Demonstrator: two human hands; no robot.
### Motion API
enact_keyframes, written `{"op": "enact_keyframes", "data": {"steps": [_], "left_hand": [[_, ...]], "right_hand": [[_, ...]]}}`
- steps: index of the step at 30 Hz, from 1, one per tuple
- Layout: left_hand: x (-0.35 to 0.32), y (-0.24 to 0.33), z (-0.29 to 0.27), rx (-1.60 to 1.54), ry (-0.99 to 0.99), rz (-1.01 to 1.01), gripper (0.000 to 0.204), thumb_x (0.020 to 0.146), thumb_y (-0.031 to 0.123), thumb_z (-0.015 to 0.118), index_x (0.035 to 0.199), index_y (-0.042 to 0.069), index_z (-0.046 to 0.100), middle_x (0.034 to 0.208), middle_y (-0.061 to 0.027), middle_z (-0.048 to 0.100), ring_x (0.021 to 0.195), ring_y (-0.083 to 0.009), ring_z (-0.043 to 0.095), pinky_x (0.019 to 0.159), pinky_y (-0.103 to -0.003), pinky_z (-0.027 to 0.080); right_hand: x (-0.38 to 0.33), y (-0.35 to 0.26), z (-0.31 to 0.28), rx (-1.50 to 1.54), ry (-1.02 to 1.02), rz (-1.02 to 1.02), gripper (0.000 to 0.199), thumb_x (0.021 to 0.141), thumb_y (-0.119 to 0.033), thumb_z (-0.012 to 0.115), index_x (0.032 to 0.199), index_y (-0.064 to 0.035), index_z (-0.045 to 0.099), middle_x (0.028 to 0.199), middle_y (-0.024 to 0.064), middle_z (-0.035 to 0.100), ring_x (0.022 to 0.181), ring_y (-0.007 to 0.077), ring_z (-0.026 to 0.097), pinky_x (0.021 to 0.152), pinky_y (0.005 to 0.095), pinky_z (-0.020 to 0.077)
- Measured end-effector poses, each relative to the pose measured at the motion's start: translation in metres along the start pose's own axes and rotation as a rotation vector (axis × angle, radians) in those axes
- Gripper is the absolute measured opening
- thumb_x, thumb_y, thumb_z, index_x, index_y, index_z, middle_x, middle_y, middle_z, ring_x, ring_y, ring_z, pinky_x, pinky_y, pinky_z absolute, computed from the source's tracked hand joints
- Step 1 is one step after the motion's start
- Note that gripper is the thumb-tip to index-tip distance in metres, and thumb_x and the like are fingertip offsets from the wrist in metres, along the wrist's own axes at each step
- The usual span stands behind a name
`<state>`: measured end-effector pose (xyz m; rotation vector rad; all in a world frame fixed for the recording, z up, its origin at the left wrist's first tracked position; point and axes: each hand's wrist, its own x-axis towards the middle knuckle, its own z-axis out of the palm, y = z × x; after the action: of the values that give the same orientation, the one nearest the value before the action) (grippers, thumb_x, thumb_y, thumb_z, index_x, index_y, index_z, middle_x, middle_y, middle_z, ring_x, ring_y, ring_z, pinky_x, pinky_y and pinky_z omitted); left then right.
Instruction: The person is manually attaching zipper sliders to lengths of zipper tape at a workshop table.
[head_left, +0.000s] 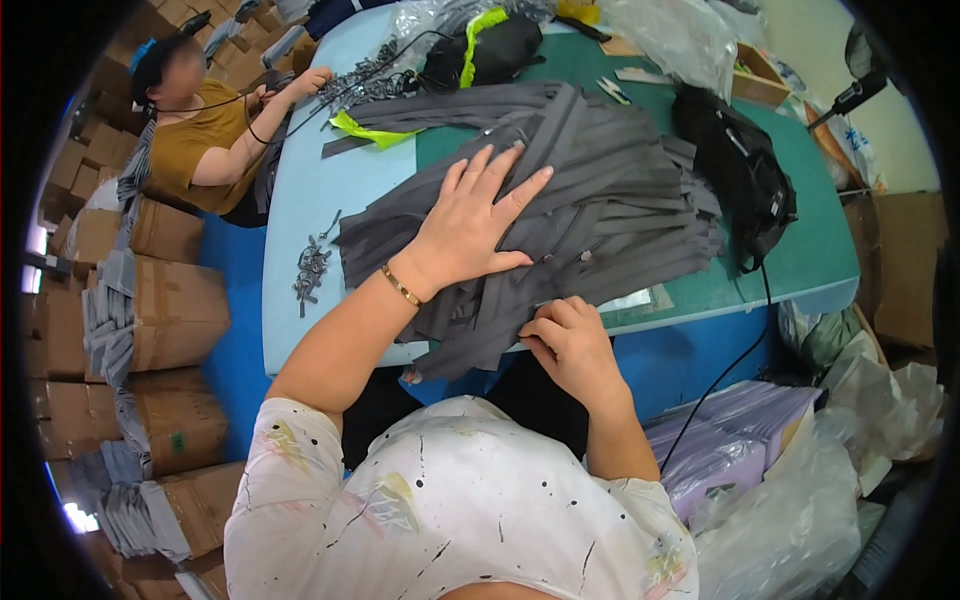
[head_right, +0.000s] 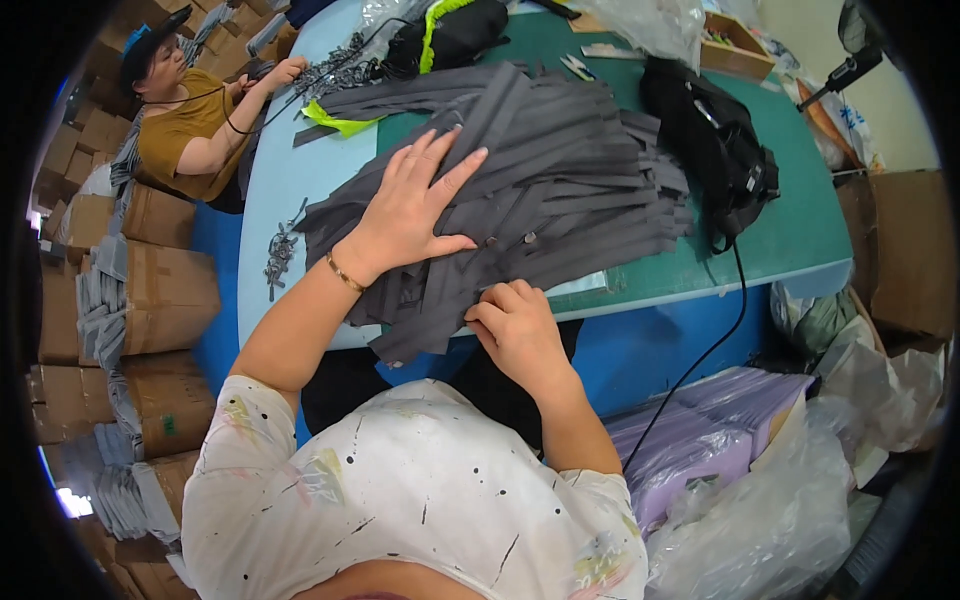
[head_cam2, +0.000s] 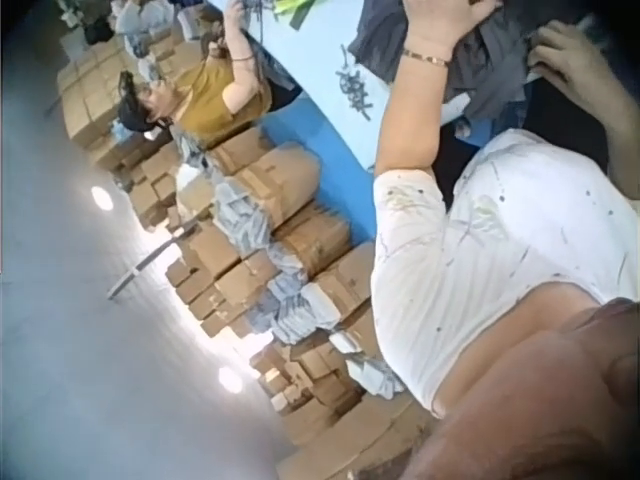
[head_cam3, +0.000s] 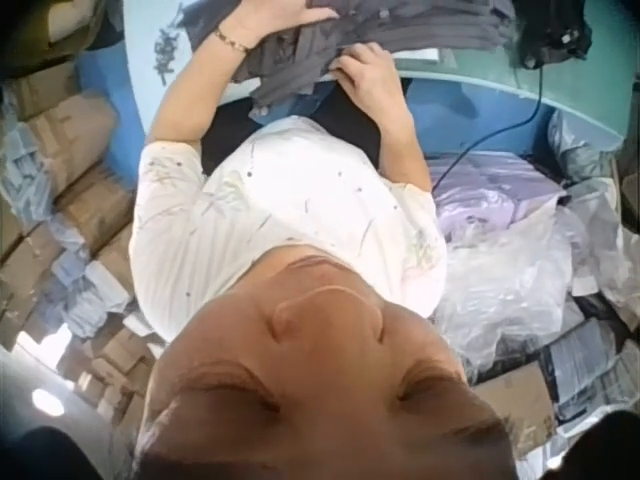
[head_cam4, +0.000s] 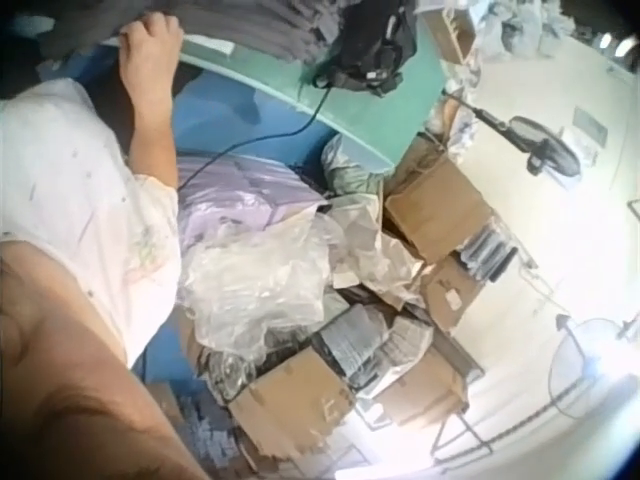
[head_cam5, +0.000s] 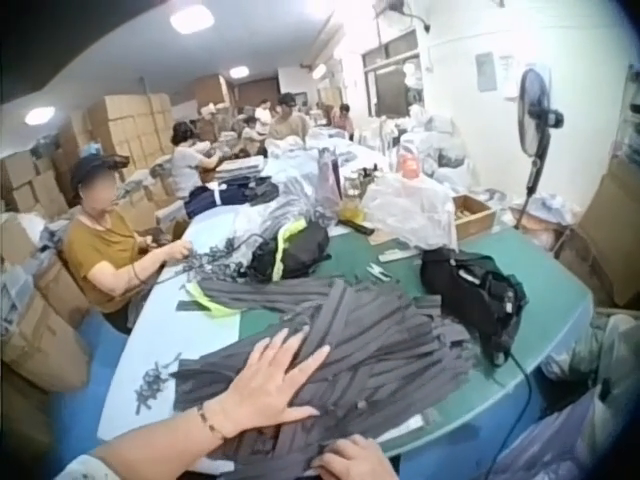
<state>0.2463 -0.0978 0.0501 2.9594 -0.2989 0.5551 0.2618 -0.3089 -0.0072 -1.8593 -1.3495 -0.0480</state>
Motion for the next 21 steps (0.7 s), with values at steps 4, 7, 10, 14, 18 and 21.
{"op": "enact_keyframes", "data": {"steps": [4,7,10,14,18,21], "left_hand": [[0.005,-0.023,-0.004,-0.030,-0.015,0.070,0.099,0.055,0.038,0.079,0.139,0.019,0.030,0.137,-0.0181,0.032,0.121,-0.0407,0.035,0.100,-0.049,0.029],[0.000,-0.022,-0.007,-0.036,-0.033,0.064,0.099,0.057,0.036,0.078,0.140,0.019,0.028,0.138,-0.0179,0.030,0.123,-0.0409,0.032,0.102,-0.048,0.027],[-0.007,-0.018,0.000,-0.017,-0.008,0.085,0.098,0.060,0.036,0.077,0.141,0.020,0.025,0.140,-0.0175,0.026,0.126,-0.0415,0.028,0.103,-0.049,0.023],[-0.014,-0.016,-0.001,-0.019,0.006,0.031,0.090,0.063,0.042,0.075,0.139,0.032,0.027,0.142,-0.0178,0.021,0.128,-0.0441,0.022,0.102,-0.056,0.019],[-0.012,-0.021,-0.019,-0.084,-0.005,0.031,0.070,0.069,0.047,0.070,0.132,0.041,0.039,0.143,-0.0185,0.020,0.130,-0.0459,0.018,0.100,-0.063,0.016],[0.005,-0.051,-0.031,-0.336,0.286,0.002,0.039,0.077,0.029,0.064,0.113,0.017,0.056,0.126,-0.0139,0.044,0.117,-0.0359,0.041,0.097,-0.049,0.031]], "right_hand": [[0.012,-0.001,0.008,-0.060,0.010,0.022,0.012,0.067,-0.005,0.068,0.074,-0.0076,0.059,0.079,0.0035,0.055,0.074,0.0237,0.052,0.065,0.0340,0.0427],[0.017,-0.004,0.010,0.004,0.082,0.192,0.016,0.067,-0.005,0.069,0.079,-0.0063,0.058,0.084,0.0061,0.057,0.080,0.0274,0.053,0.071,0.0361,0.0439],[0.023,-0.002,0.010,-0.048,-0.024,0.063,0.017,0.067,-0.006,0.070,0.080,-0.0062,0.059,0.089,0.0070,0.057,0.085,0.0285,0.053,0.074,0.0369,0.0431],[0.032,-0.021,-0.004,-0.147,-0.202,0.054,0.021,0.068,-0.010,0.070,0.087,-0.0069,0.062,0.096,0.0067,0.058,0.092,0.0280,0.053,0.078,0.0365,0.0443],[0.042,-0.035,-0.018,-0.225,-0.165,0.162,0.021,0.071,-0.009,0.069,0.091,-0.0071,0.065,0.094,0.0057,0.061,0.086,0.0264,0.057,0.071,0.0347,0.0479],[0.042,-0.023,-0.015,-0.195,-0.009,0.126,0.016,0.073,-0.004,0.067,0.089,-0.0062,0.065,0.086,0.0067,0.062,0.073,0.0228,0.059,0.061,0.0299,0.0483]]}}
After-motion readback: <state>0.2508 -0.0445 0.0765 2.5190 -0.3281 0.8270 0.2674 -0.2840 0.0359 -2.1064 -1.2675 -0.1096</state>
